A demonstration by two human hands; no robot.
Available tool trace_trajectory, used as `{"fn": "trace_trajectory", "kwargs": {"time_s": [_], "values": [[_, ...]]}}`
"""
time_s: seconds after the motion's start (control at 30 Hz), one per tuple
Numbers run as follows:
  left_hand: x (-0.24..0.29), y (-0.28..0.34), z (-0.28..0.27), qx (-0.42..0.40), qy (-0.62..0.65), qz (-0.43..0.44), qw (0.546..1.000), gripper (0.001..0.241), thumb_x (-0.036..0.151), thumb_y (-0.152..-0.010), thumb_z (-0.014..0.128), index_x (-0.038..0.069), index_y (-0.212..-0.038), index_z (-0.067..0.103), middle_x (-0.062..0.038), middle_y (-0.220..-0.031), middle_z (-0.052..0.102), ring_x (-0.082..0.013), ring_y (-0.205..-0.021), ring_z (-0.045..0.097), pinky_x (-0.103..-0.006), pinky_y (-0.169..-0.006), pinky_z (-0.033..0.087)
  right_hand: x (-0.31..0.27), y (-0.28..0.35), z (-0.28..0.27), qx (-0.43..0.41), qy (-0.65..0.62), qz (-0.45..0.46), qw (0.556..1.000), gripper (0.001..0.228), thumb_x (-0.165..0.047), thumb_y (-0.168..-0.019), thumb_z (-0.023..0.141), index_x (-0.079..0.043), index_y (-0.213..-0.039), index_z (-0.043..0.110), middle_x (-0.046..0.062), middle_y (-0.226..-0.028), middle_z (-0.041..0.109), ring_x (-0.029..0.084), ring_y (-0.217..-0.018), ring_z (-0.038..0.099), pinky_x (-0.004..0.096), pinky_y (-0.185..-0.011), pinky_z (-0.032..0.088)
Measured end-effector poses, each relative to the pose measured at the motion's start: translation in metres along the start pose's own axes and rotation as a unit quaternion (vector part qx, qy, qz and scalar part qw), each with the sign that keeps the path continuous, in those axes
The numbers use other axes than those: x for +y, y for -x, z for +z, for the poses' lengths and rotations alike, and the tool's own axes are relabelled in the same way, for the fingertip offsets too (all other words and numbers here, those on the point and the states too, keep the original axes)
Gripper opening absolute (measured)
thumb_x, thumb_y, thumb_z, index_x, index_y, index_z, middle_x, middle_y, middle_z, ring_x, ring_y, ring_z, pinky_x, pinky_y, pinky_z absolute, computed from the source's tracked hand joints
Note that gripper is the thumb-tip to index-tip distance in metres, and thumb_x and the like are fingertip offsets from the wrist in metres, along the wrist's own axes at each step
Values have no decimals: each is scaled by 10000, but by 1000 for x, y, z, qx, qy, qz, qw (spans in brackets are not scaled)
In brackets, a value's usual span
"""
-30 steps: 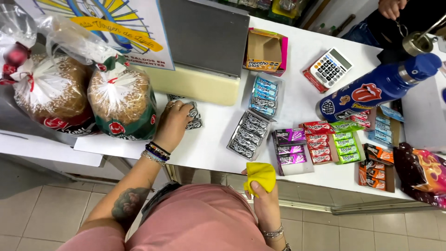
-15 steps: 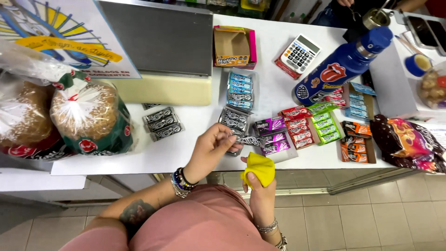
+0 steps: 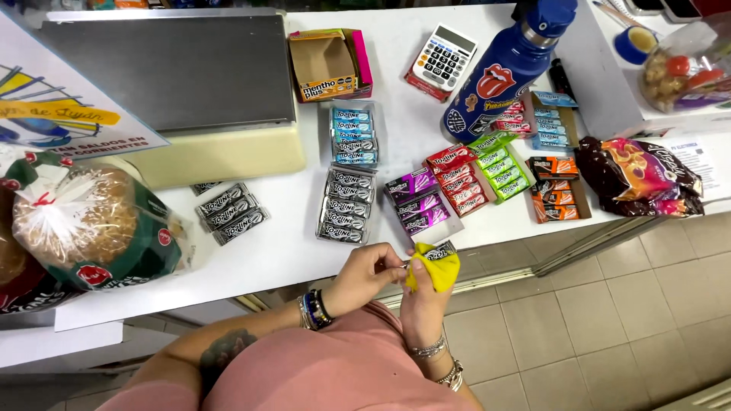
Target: Organizing small candy and gum packets into display boxes on a grocery store checkout counter.
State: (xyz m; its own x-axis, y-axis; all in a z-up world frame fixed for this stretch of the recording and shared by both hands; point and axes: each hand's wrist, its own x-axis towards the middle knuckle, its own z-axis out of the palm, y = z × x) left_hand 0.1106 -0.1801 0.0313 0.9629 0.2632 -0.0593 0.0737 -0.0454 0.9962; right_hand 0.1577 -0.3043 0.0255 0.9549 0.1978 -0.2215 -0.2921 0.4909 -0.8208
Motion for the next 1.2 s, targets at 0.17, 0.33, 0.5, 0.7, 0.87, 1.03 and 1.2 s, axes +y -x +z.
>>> {"fn": "trace_trajectory", "kwargs": {"time_s": [0.17, 0.33, 0.5, 0.7, 0.87, 1.03, 1.2], "values": [[-2, 4, -21, 1, -59, 15, 998, 173, 183, -878, 815, 134, -843, 653, 21, -812, 697, -103, -747, 603, -259, -684, 491, -23, -12, -3, 116, 24, 3, 993, 410, -159, -840, 737, -201, -1211, 568, 21, -1136, 695, 107, -1065, 653, 267, -694, 405], [31, 4, -81, 77, -201, 135, 967, 157, 261, -1066, 500, 105, -1080, 518, -64, -1015, 654, -196, -808, 613, -348, -727, 485, -33, -17, -17, 87, -38, -68, 993, 318, -116, -891, 710, -118, -1173, 562, 32, -1105, 628, 126, -922, 654, 178, -485, 366], [57, -1, -123, 137, -261, 147, 944, 161, 189, -1030, 599, 91, -1152, 566, -52, -981, 663, -193, -903, 677, -330, -812, 606, -21, -16, -10, 58, -30, -40, 997, 332, -109, -852, 739, -140, -1127, 555, 28, -1027, 638, 128, -847, 639, 202, -483, 365], [29, -42, -125, 100, -355, 286, 884, 220, 62, -1021, 608, 104, -1228, 669, -86, -1079, 679, -283, -966, 556, -397, -854, 470, -27, -14, 4, 76, 12, 24, 997, 374, -128, -836, 751, -159, -1152, 554, 28, -1069, 653, 138, -876, 643, 227, -509, 367], [-21, -65, -108, -9, -429, 289, 856, 716, -278, -773, 495, 212, -1225, 755, -51, -1046, 634, -296, -961, 480, -420, -744, 445, -26, -14, 6, 86, 56, 28, 994, 324, -72, -849, 733, -103, -1144, 601, 50, -1019, 664, 160, -871, 664, 251, -522, 342], [-16, -61, -95, -65, -471, 158, 866, 862, -302, -668, 466, 209, -1334, 658, -107, -1348, 564, -365, -1266, 473, -525, -919, 440, -93, 2, 36, 133, 188, -238, 944, 465, -42, -867, 741, -44, -1321, 637, 59, -1293, 673, 104, -1024, 636, 225, -940, 532], [-43, -50, -101, 13, -497, 224, 839, 461, -14, -818, 678, 139, -1253, 687, -47, -1304, 643, -323, -1221, 539, -489, -966, 460, -193, -6, 31, 92, 150, -633, 754, 462, 95, -1077, 555, -39, -1495, 413, 181, -1583, 443, 292, -1492, 429, 438, -1246, 373]]}}
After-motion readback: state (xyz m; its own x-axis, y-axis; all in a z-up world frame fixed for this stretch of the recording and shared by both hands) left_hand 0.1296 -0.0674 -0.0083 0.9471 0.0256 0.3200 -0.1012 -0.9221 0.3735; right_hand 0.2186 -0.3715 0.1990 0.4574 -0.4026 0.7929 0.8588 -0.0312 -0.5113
